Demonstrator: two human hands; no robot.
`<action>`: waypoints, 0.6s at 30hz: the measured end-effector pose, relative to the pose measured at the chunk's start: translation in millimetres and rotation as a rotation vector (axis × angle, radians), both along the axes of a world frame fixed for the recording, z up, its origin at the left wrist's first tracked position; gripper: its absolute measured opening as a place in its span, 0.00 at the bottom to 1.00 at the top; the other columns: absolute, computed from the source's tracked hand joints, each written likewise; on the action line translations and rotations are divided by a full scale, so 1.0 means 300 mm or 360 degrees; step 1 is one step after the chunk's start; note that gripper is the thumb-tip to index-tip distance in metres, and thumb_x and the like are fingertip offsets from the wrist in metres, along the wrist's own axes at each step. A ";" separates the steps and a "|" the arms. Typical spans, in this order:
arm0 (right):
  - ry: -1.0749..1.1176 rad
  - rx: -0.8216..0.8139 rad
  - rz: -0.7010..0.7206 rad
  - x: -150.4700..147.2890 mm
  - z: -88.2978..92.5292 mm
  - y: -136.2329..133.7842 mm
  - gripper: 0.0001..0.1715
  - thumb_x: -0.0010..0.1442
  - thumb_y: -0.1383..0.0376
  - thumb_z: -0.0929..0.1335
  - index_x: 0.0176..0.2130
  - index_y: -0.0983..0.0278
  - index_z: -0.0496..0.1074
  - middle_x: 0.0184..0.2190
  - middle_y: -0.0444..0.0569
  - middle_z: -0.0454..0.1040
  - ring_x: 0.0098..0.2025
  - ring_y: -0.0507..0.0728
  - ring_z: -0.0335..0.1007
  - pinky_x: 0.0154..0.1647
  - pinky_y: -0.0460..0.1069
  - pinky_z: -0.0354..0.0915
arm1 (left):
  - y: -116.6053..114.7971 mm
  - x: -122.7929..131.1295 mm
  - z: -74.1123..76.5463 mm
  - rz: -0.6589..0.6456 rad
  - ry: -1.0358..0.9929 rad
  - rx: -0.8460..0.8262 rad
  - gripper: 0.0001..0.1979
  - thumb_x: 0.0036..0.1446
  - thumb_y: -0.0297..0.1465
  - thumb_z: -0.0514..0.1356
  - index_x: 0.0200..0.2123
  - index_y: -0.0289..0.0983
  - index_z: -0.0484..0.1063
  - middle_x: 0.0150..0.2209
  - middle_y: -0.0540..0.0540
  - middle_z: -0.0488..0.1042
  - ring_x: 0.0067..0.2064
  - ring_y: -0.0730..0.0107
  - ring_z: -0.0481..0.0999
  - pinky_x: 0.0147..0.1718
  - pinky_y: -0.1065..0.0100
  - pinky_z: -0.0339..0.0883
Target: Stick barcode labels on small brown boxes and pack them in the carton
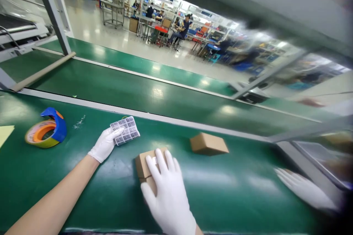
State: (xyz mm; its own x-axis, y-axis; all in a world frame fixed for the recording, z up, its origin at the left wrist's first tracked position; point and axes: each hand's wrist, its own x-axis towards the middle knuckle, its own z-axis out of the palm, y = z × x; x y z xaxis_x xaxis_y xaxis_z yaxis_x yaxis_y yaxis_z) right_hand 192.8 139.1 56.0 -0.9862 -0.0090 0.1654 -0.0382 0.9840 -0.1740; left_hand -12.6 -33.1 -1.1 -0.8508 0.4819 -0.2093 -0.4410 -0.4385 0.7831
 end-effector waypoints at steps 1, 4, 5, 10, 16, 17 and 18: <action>0.0024 0.0011 -0.0039 -0.038 -0.005 0.007 0.36 0.62 0.62 0.70 0.67 0.60 0.65 0.72 0.60 0.56 0.71 0.83 0.47 0.63 0.78 0.57 | -0.006 -0.002 0.000 0.0034 0.0044 -0.0026 0.33 0.55 0.39 0.73 0.60 0.29 0.74 0.55 0.32 0.80 0.59 0.42 0.78 0.64 0.43 0.65; 0.0190 0.0031 -0.0053 -0.159 -0.012 0.063 0.31 0.63 0.64 0.69 0.64 0.61 0.69 0.69 0.61 0.61 0.70 0.81 0.51 0.62 0.76 0.59 | -0.026 -0.001 0.022 0.0092 0.0216 -0.0122 0.29 0.55 0.40 0.72 0.56 0.30 0.78 0.54 0.33 0.81 0.57 0.43 0.79 0.62 0.45 0.67; 0.0250 0.0017 -0.0047 -0.194 -0.011 0.084 0.29 0.63 0.64 0.69 0.62 0.61 0.70 0.68 0.61 0.63 0.69 0.80 0.54 0.62 0.75 0.60 | -0.032 0.002 0.036 0.0081 0.0284 -0.0147 0.27 0.56 0.40 0.72 0.55 0.31 0.79 0.54 0.34 0.81 0.56 0.44 0.80 0.61 0.46 0.69; 0.0422 -0.0507 -0.0062 -0.294 0.048 0.106 0.26 0.64 0.63 0.68 0.60 0.61 0.71 0.63 0.57 0.70 0.67 0.71 0.61 0.66 0.69 0.61 | -0.036 0.042 0.095 -0.0151 0.0587 -0.0200 0.23 0.59 0.43 0.69 0.52 0.34 0.81 0.51 0.37 0.83 0.52 0.47 0.83 0.57 0.50 0.73; 0.0194 -0.1245 -0.0091 -0.323 0.134 0.001 0.24 0.61 0.65 0.67 0.57 0.62 0.71 0.41 0.48 0.80 0.45 0.60 0.78 0.51 0.56 0.73 | -0.027 0.092 0.109 -0.0353 0.0613 -0.0201 0.23 0.57 0.44 0.70 0.50 0.35 0.80 0.49 0.37 0.83 0.52 0.48 0.82 0.53 0.53 0.75; 0.0169 -0.1305 -0.0099 -0.325 0.133 -0.010 0.21 0.62 0.66 0.66 0.54 0.63 0.72 0.37 0.46 0.79 0.40 0.60 0.78 0.47 0.55 0.74 | -0.027 0.095 0.108 -0.0308 0.0599 -0.0218 0.23 0.56 0.44 0.71 0.50 0.36 0.80 0.49 0.38 0.83 0.51 0.49 0.82 0.52 0.54 0.75; 0.0158 -0.1350 -0.0105 -0.325 0.129 -0.016 0.19 0.62 0.66 0.66 0.52 0.63 0.73 0.35 0.46 0.79 0.38 0.59 0.78 0.43 0.53 0.74 | -0.027 0.097 0.106 -0.0264 0.0586 -0.0237 0.23 0.55 0.44 0.71 0.50 0.37 0.80 0.49 0.39 0.83 0.50 0.51 0.82 0.51 0.56 0.76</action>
